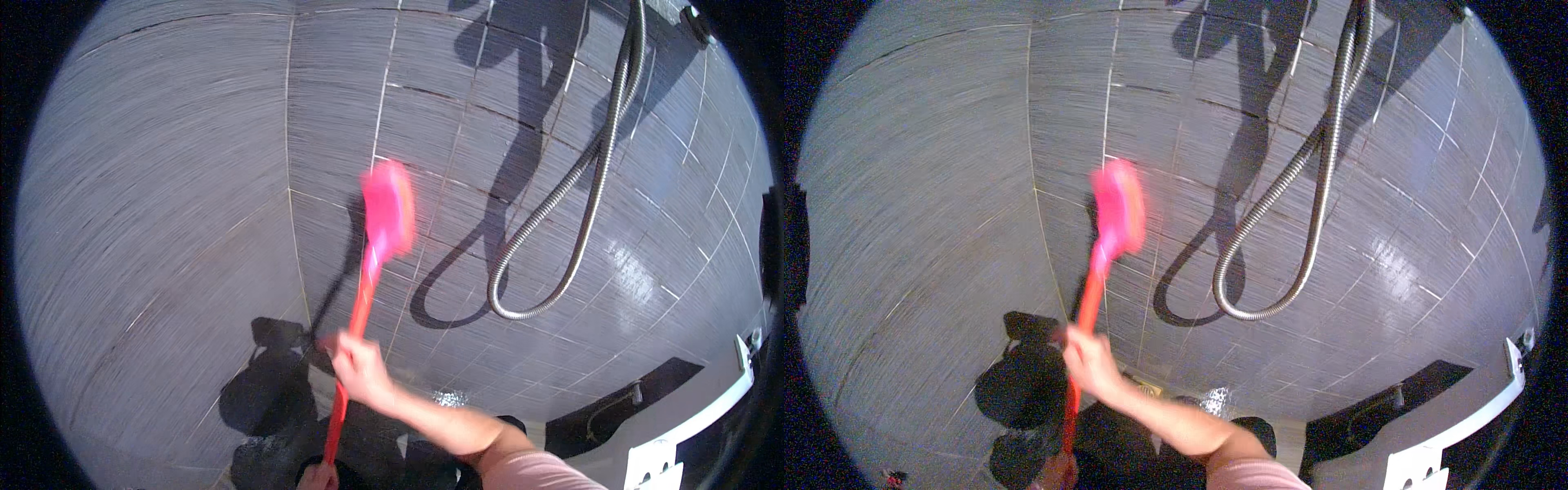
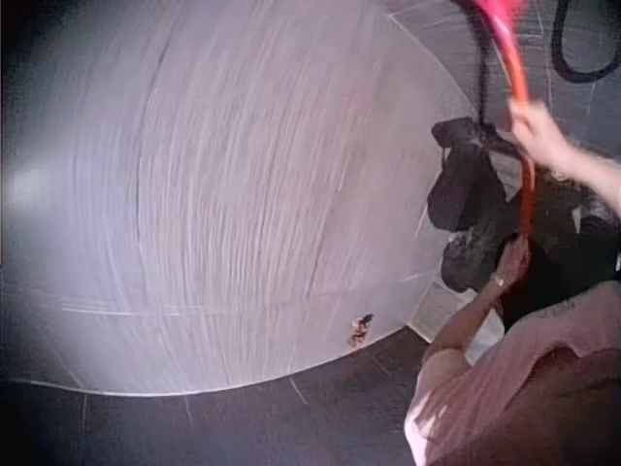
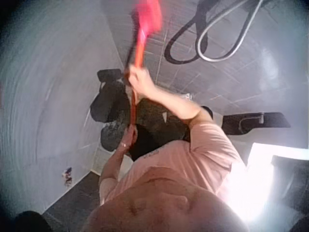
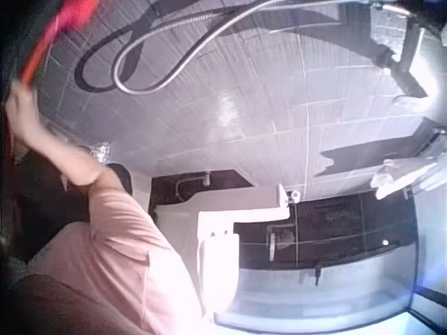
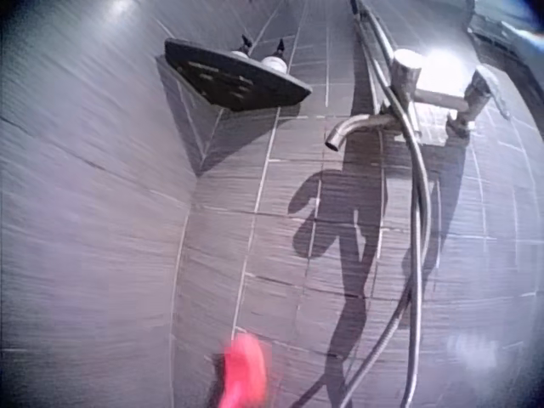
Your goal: The person pours a cleaning liquid onto the bathroom floor and then uses a long-handled brush to scrub the floor, toilet base, and shower walls. The person moves around the bathroom to clean different areas.
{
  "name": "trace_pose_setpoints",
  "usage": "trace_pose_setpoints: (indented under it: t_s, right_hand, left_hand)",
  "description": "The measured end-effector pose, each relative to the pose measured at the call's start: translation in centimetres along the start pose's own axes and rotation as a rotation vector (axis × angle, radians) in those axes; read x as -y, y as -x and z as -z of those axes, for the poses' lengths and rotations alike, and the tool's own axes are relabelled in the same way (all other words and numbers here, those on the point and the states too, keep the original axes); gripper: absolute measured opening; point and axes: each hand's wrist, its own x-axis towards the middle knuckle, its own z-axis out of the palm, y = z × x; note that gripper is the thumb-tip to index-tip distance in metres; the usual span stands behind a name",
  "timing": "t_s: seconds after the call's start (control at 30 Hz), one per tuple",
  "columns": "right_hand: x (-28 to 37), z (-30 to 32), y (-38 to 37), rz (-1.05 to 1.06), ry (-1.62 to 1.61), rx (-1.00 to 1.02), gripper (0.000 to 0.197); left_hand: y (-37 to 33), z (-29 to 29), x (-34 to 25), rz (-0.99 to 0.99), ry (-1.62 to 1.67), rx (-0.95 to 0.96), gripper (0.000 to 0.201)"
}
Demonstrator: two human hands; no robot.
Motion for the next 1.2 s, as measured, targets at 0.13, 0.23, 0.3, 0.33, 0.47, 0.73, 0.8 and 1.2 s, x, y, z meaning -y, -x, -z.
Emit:
trace_pose_setpoints:
  t_s: [0.13, 0.23, 0.3, 0.33, 0.47, 0.73, 0.8, 1.2]
  right_hand:
    - [4.1, 3.4, -6.3, 0.079, 0.234, 0.075, 0.026]
    - [-2.3, 6.1, 3.2, -0.023, 0.307, 0.076, 0.024]
    - [-8.0, 7.7, 10.0, -0.188, 0.459, 0.113, 0.029]
    - [-6.8, 7.3, 9.0, -0.209, 0.483, 0.134, 0.028]
    - [-1.1, 10.0, 1.3, -0.212, 0.711, 0.187, 0.029]
    - [8.6, 19.6, 12.4, -0.583, 0.71, 0.003, 0.048]
    - [9.3, 20.0, 10.5, -0.492, 0.687, 0.165, 0.048]
    - [12.7, 31.1, 14.2, -0.365, 1.265, 0.319, 0.012]
  left_hand:
    - [-8.2, -5.8, -2.3, -0.341, 0.31, 0.069, 0.049]
    - [-12.2, -12.6, 4.3, -0.32, 0.413, -0.155, 0.044]
    - [-16.1, -16.3, 10.1, -0.314, 0.598, 0.033, 0.036]
    - [-15.9, -17.7, 8.8, -0.312, 0.605, 0.085, 0.04]
    - [-15.1, -24.8, 3.2, -0.256, 0.625, 0.342, 0.059]
    - [-10.8, -31.6, 3.2, -0.428, 0.56, 0.812, 0.037]
    - [-12.9, -30.8, 3.0, -0.559, 0.447, 0.884, 0.029]
    - [-14.4, -35.1, -26.4, -1.959, -1.373, -0.126, 0.013]
